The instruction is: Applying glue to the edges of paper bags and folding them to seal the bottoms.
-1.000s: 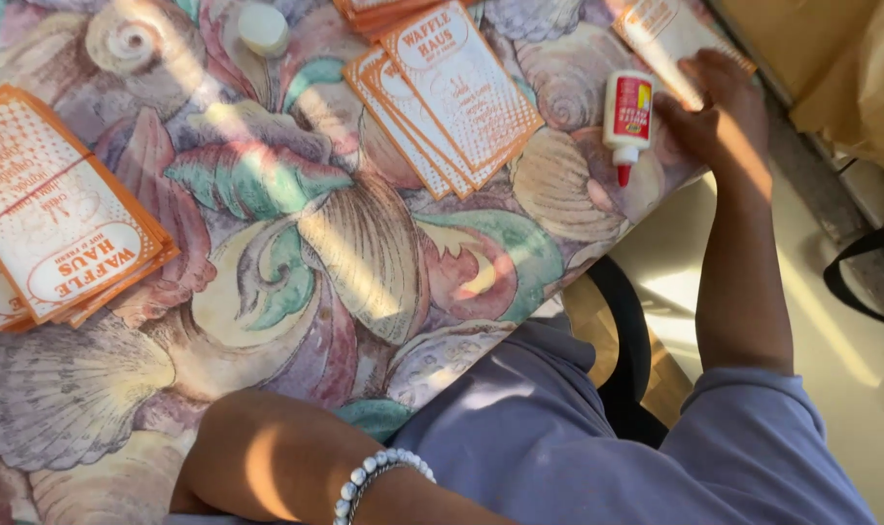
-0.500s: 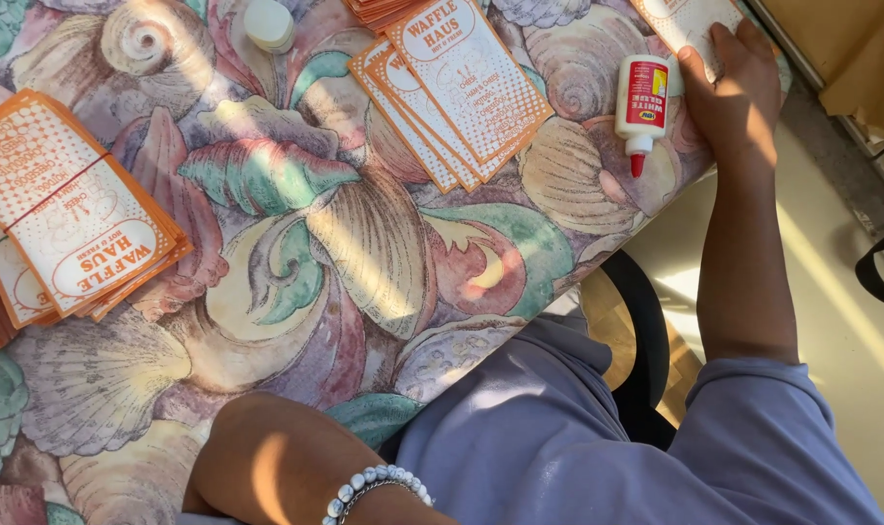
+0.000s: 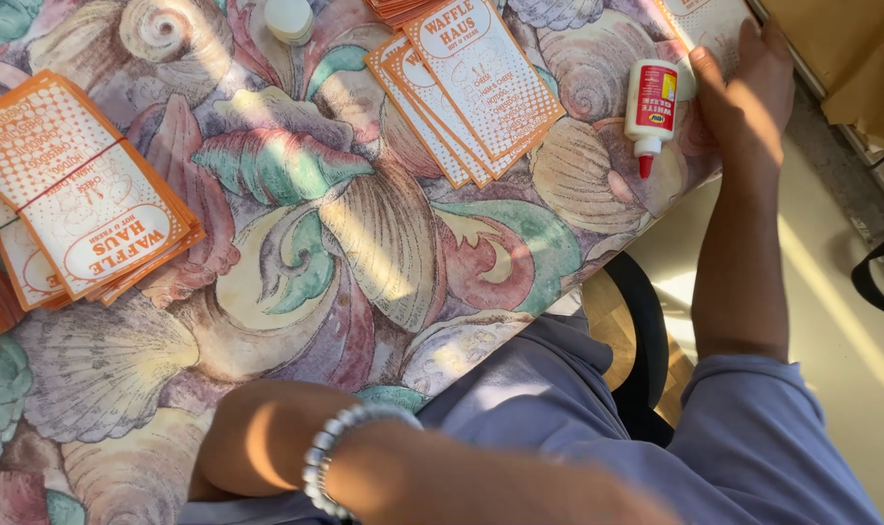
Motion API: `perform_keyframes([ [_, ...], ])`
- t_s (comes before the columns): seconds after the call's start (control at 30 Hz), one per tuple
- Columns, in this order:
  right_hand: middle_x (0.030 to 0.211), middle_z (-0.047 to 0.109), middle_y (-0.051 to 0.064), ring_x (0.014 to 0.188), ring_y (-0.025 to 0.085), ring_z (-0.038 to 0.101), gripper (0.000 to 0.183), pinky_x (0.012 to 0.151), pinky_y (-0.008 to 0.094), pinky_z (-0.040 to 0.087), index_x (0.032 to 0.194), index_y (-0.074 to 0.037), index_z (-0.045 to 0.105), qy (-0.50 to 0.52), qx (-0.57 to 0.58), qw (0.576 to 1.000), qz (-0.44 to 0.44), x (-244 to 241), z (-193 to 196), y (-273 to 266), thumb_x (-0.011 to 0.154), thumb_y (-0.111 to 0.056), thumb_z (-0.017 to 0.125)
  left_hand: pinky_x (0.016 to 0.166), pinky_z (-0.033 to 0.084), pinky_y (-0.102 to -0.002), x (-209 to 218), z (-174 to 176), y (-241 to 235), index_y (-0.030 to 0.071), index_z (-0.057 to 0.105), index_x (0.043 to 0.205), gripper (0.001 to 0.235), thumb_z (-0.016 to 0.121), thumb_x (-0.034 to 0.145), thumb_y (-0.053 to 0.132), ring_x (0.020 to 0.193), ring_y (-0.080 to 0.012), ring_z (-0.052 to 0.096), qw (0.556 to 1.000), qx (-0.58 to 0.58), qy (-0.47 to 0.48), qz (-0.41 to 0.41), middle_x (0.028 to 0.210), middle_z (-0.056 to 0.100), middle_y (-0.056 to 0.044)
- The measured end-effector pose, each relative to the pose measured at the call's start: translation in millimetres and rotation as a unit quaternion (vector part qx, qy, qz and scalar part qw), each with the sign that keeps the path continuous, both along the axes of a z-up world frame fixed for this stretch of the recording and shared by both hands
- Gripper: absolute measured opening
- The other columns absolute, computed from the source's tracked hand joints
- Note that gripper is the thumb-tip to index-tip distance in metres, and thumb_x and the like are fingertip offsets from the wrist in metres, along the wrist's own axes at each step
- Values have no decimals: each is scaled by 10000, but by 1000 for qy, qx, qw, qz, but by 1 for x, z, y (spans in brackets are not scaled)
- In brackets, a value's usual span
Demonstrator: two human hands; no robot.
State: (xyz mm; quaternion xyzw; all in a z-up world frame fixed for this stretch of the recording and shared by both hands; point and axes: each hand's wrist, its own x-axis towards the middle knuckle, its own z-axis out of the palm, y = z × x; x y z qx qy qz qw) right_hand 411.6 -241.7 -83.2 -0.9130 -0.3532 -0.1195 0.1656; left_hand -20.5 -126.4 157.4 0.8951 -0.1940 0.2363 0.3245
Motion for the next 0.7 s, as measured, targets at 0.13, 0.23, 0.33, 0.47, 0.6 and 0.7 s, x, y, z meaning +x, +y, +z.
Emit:
perform_keyframes([
  [0.13,1088,783,147,796,243,655,263,647,350,509,1229,32,762,-158,215,957,112,-65,16,31,1051,-88,914,564,397,-495,45,-84,61,93,670,1024,166,653,859,97,656,-310,579,998,40,-33,18,867,624,-89],
  [0.23,1433,547,301,1293,437,537,547,1023,558,477,1439,79,538,136,97,973,162,-148,62,77,1100,-321,692,662,613,-328,90,-141,120,54,690,1100,171,718,932,77,815,-246,699,971,-1,123,206,1023,727,-104],
  [0.33,1186,617,287,1054,433,598,537,841,522,485,1154,94,571,124,-12,980,152,-148,33,110,1080,-415,724,1149,415,-491,111,-221,149,-27,499,1454,481,573,1079,264,1378,-380,496,956,72,126,256,1484,540,-225],
  [0.47,1204,600,240,1046,421,592,602,860,537,484,1388,56,577,122,-7,987,106,-129,17,118,969,-293,832,1253,200,-526,113,-244,147,101,249,1629,633,383,1123,455,1537,-363,270,917,162,224,289,1658,297,-230],
  [0.6,1069,643,135,866,254,640,613,738,379,549,1380,9,605,208,59,973,76,-119,12,115,892,-195,914,1246,115,-563,111,-238,146,224,309,1624,575,320,1098,458,1558,-331,182,902,175,268,291,1688,229,-131],
  [0.7,1145,572,165,964,321,583,569,790,437,504,1319,44,662,159,54,980,103,-108,2,107,901,-228,936,1255,70,-586,111,-228,149,238,285,1624,561,276,1094,422,1570,-308,133,896,169,295,286,1699,189,-96],
])
